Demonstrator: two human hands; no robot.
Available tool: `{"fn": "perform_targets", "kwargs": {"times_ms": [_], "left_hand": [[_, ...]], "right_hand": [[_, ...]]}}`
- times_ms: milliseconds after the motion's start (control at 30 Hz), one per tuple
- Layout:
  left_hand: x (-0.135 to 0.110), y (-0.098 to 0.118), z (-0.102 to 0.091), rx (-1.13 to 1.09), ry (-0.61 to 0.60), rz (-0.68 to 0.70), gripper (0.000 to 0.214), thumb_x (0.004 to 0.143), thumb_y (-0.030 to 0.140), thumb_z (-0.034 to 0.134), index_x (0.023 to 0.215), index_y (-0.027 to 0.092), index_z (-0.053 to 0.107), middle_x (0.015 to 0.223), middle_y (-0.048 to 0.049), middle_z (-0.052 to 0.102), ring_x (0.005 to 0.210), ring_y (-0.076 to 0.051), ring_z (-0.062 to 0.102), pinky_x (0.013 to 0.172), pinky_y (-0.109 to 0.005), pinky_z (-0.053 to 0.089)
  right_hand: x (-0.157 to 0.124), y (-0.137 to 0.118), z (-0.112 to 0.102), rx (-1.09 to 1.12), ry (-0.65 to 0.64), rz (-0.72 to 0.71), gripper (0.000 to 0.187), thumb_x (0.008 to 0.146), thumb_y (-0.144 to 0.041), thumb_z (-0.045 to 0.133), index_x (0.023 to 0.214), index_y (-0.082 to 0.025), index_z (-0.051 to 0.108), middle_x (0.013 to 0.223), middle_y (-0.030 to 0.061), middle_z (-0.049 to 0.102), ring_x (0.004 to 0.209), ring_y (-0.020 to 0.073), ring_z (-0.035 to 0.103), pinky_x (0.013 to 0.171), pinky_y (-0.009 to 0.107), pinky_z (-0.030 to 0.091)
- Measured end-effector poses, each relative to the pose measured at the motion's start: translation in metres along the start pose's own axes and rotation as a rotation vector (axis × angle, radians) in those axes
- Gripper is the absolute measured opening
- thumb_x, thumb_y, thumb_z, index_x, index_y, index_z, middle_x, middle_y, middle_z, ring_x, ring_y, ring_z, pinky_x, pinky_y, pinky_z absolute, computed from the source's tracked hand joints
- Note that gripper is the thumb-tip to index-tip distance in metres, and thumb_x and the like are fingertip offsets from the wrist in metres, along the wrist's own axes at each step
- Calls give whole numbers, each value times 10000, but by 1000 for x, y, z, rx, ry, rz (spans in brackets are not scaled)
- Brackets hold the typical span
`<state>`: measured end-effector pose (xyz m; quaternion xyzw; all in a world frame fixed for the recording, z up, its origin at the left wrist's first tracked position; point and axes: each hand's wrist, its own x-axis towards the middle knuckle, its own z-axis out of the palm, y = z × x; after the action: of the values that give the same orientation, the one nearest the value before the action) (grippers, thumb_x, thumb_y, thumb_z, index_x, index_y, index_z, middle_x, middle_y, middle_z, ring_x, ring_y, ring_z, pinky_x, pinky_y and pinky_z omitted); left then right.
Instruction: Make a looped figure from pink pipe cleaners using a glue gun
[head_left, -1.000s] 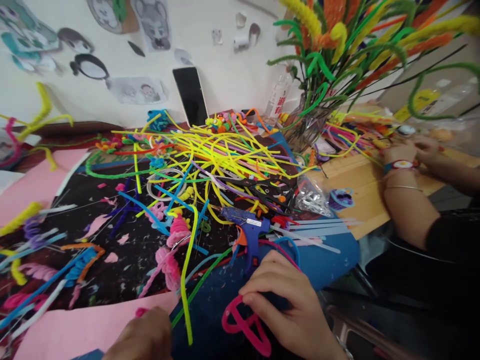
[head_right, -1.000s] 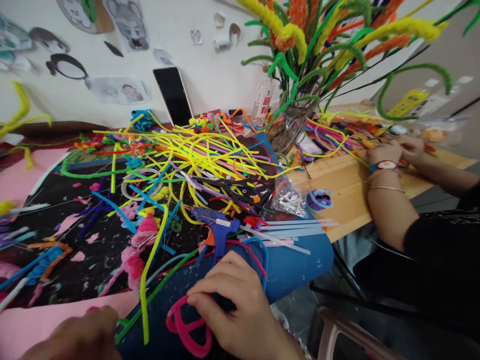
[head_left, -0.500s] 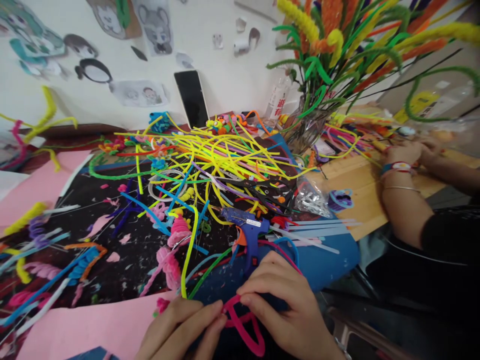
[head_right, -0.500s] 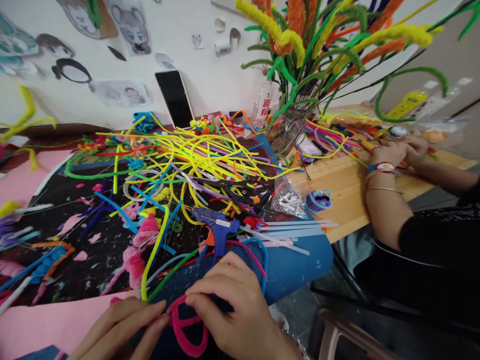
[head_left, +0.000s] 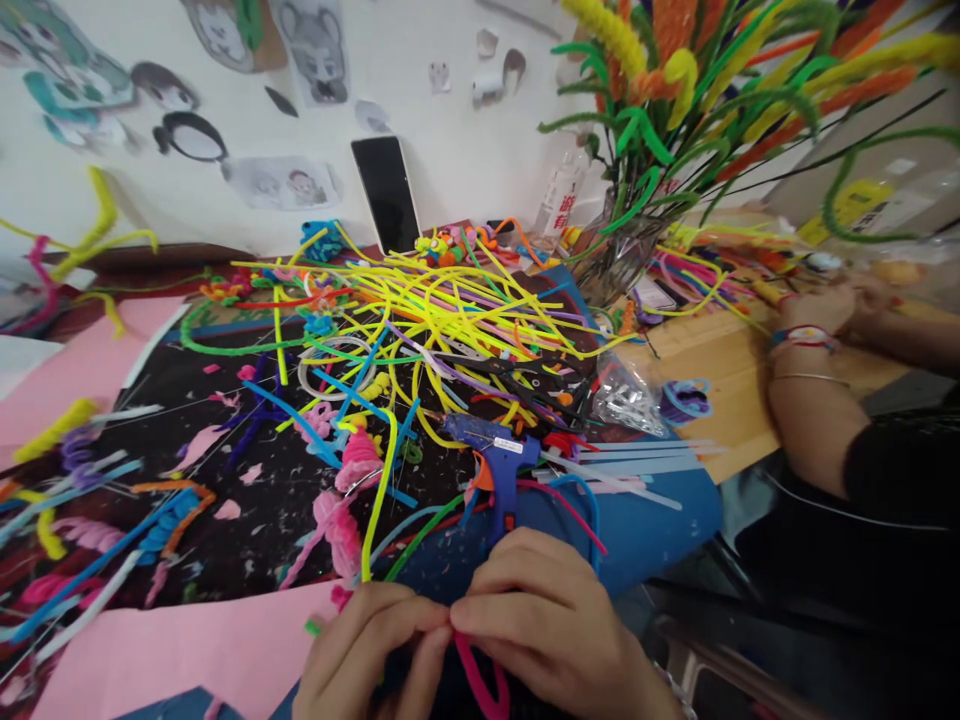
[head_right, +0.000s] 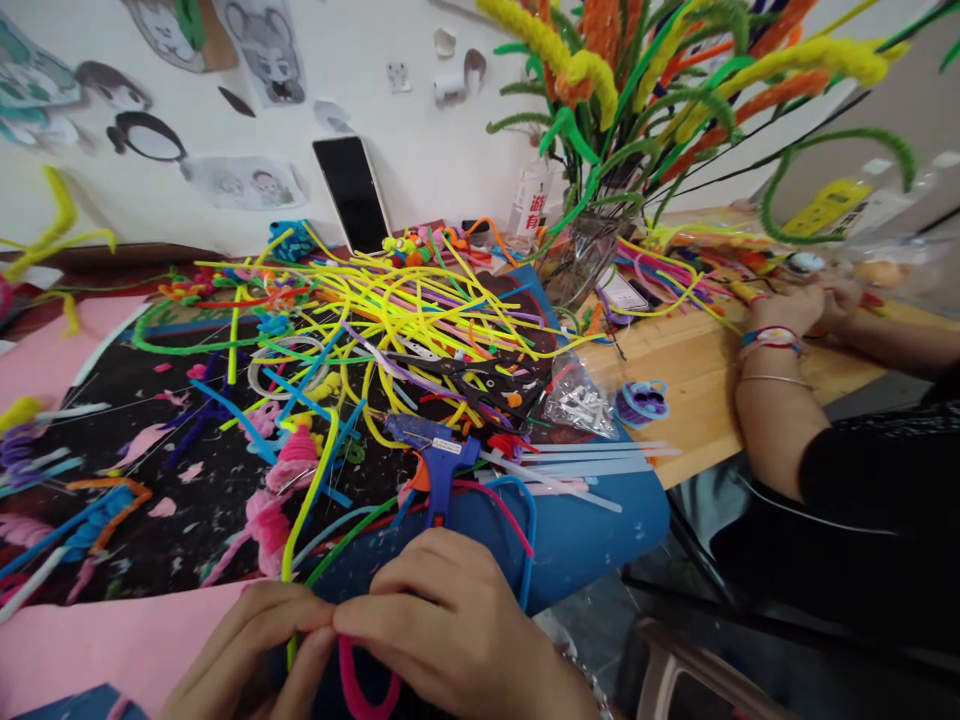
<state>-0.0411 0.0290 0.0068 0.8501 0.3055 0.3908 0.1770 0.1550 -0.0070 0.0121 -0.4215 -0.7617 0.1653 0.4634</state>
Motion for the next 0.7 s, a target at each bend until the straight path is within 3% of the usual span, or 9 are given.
{"fn": "perform_targets", "kwargs": {"times_ms": [200,467,567,700], "left_hand": [[-2,4,6,-26,41,-69,180,820,8,632,879,177,615,716,1,668,639,-106,657,598,-160,549],[-3,3,9,-26,66,-31,174,817,11,573,855,181,576,700,-1,628,617,-112,630,579,-181,548],[-5,5,12,-136,179,-115,139,890,72,530,822,192,551,677,4,599,585,-114,613,536,-198,537],[-8,11,13,-461,350,-350,368,1001,309,449,651,205,403,562,33,493,480,-109,528,446,-210,473]], "right_hand": [[-3,3,3,-35,-23,-65,160,971,-147,503,1010,-147,658,789,48,692,702,141,568,657,274,493],[-1,0,5,-19,-13,-60,130,952,-109,513,981,-140,636,785,48,691,719,143,581,691,278,507],[-3,1,5,8,-27,-40,131,953,-104,513,989,-136,635,811,54,694,741,143,589,692,277,502],[-6,5,4,25,10,-20,133,952,-97,524,1000,-135,641,826,59,699,762,147,595,701,279,507]]}}
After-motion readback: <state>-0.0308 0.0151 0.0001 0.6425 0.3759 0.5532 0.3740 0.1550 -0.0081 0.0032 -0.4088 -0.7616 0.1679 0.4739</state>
